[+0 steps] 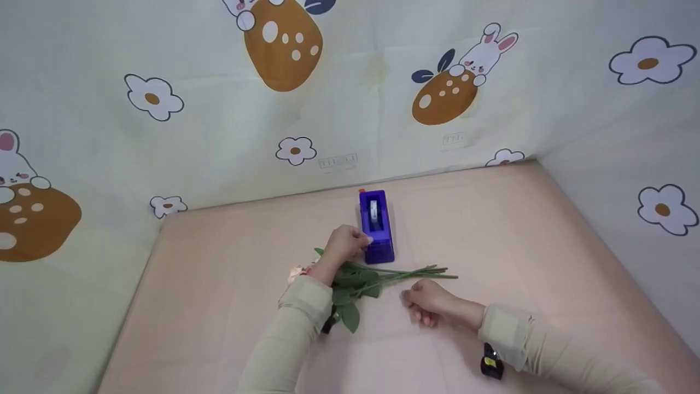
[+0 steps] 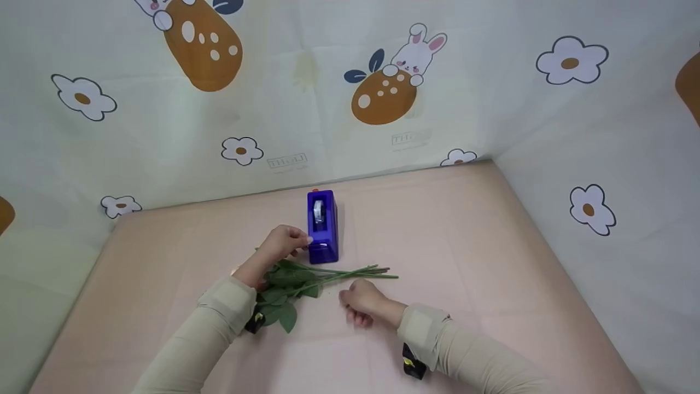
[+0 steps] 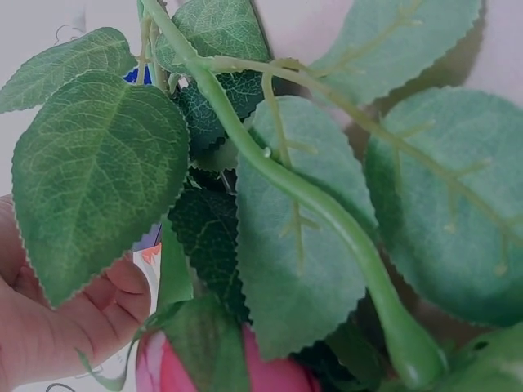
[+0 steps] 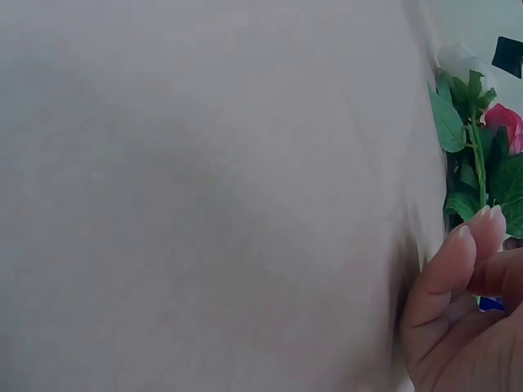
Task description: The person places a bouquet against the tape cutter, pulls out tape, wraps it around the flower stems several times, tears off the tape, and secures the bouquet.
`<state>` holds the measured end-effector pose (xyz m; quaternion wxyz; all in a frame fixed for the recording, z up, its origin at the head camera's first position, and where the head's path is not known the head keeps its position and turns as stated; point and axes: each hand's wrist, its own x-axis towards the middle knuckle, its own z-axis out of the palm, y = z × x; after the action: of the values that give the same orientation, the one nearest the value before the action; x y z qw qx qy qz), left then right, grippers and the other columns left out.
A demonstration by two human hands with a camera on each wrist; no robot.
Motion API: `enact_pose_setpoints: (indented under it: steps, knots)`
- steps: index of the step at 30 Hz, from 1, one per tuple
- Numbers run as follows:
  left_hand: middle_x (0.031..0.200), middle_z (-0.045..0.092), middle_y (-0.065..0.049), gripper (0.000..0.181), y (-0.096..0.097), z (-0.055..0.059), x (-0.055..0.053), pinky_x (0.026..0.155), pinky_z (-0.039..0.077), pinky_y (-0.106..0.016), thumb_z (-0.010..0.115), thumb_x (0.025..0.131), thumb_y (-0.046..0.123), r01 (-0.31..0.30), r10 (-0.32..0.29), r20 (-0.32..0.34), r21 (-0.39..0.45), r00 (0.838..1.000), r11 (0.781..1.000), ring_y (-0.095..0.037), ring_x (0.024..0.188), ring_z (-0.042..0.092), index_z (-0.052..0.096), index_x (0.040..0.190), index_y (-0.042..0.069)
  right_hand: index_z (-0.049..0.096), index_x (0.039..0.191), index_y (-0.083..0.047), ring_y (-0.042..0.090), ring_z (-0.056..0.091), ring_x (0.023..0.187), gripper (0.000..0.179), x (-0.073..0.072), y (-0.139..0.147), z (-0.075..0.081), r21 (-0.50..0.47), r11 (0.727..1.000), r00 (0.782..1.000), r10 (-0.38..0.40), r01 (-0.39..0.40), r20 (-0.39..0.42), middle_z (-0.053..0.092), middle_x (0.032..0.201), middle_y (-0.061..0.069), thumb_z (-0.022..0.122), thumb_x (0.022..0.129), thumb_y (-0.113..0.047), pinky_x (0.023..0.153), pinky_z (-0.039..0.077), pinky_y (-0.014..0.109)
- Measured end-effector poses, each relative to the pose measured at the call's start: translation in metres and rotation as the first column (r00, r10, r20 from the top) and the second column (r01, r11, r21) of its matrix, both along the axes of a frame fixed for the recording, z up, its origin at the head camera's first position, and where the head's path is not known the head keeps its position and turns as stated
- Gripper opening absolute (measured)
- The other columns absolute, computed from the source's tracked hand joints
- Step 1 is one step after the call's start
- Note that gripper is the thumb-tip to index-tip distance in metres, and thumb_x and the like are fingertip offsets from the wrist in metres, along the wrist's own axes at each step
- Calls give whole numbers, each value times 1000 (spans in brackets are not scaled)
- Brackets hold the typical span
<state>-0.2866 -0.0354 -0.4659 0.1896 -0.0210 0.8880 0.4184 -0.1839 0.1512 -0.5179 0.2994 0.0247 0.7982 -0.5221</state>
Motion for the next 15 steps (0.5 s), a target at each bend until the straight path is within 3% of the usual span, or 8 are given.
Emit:
enact_pose_setpoints:
  steps: [7,15]
  knots:
    - [81,65,-7,18,-1,-1,0,53,40,-21,61,88,19,9,-9,-14,3,1000,1000,-14,67,54,65,87,1,53,62,-7,5,40,30,35,-4,4,0,91,994,997,70,-68,-14,49,42,0,46,94,-19,31,35,19]
    - [78,64,-8,18,0,-3,-4,49,36,-20,62,87,17,11,-11,3,-27,1000,1000,-10,57,46,66,86,0,55,60,-8,4,38,31,32,-7,10,5,191,976,994,105,-107,25,49,42,-1,52,90,-20,32,33,17]
